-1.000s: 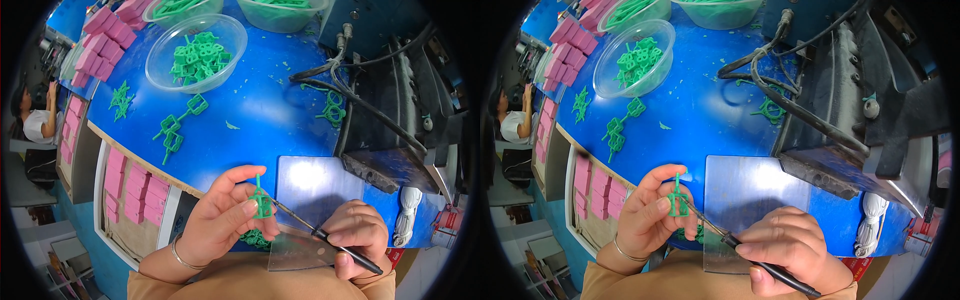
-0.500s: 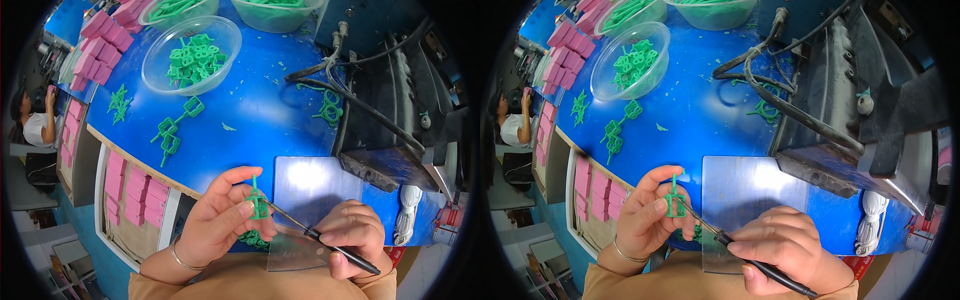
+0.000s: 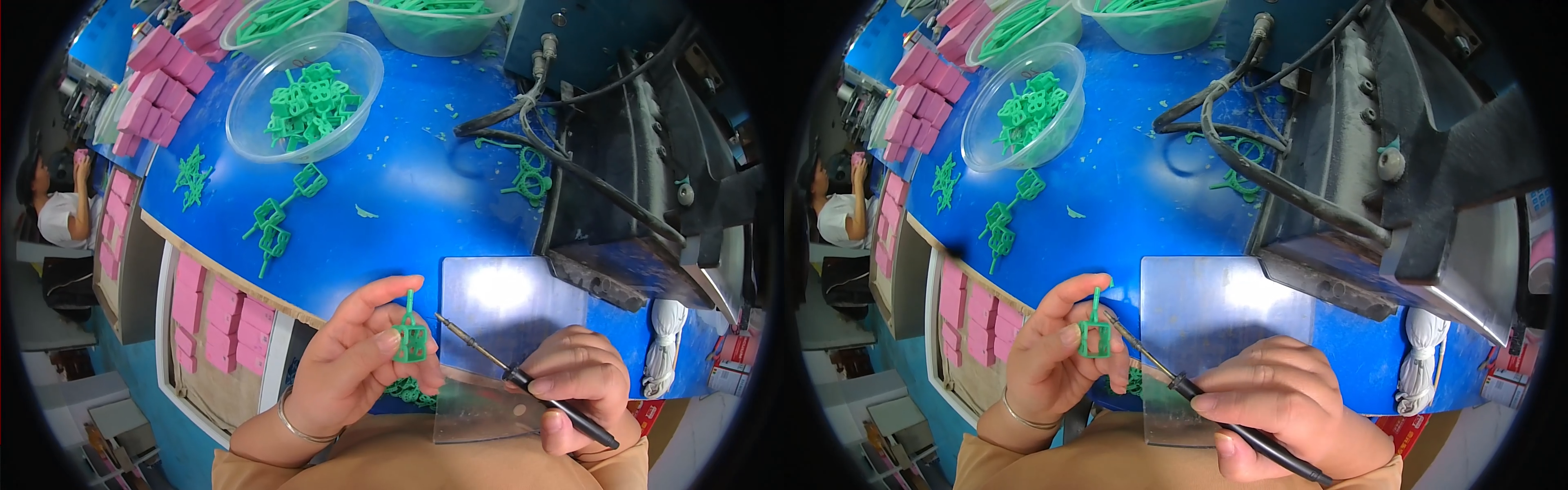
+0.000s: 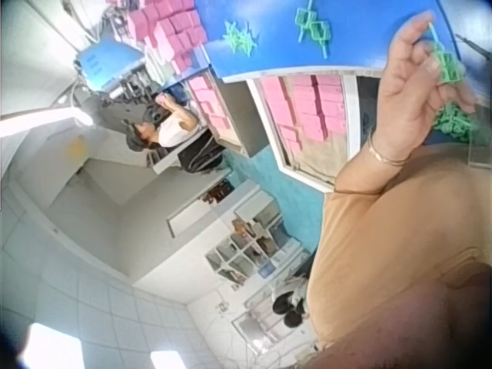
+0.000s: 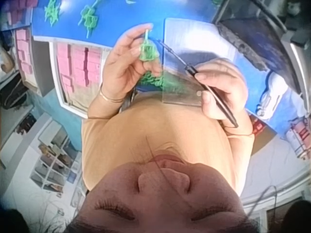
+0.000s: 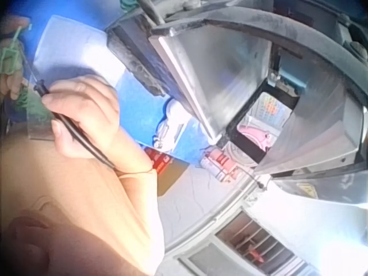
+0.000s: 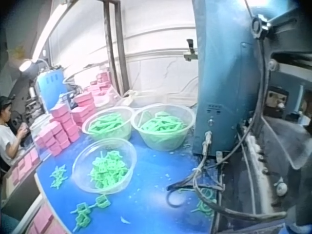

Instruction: The person uses a soldering iron to clean or modify green plastic components on a workbench.

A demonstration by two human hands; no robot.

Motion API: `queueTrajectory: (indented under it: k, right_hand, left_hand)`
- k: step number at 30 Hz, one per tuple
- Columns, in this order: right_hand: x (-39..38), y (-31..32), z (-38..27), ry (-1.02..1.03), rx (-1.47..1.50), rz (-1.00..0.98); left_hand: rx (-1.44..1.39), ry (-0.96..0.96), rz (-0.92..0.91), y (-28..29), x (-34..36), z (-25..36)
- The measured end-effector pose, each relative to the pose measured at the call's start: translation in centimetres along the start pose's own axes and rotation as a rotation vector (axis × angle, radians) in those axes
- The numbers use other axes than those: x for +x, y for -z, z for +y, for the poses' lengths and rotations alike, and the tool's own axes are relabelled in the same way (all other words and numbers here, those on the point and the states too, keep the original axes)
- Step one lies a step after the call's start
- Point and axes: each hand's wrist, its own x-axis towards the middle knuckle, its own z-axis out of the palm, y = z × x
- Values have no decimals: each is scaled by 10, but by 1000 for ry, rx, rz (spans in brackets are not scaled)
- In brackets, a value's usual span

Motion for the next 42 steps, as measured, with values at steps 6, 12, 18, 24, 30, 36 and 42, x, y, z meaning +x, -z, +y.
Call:
queueTrajectory:
  k: [6, 12, 18, 24, 30, 36, 42]
  right_hand:
    - [1, 0, 1, 5, -1, -5]
    - [3, 0, 2, 18, -5, -40]
    - [4, -2, 2, 4, 0, -53]
    - [2, 2, 1, 17, 33, -22]
    - [-7, -15, -9, -38, 46, 316]
    - [-3, -2, -5, 26, -16, 126]
    - [0, -4, -6, -18, 4, 66]
  left_hand:
    - [1, -20, -35, 1, 0, 0]
    - [40, -26, 26, -4, 0, -2]
    - [83, -33, 97, -7, 0, -1]
    - [165, -58, 65, -7, -1, -3]
    - [873, -313, -24, -2, 0, 0]
    - [804, -338, 39, -3, 2, -5]
    - [773, -334, 31, -2, 3, -3]
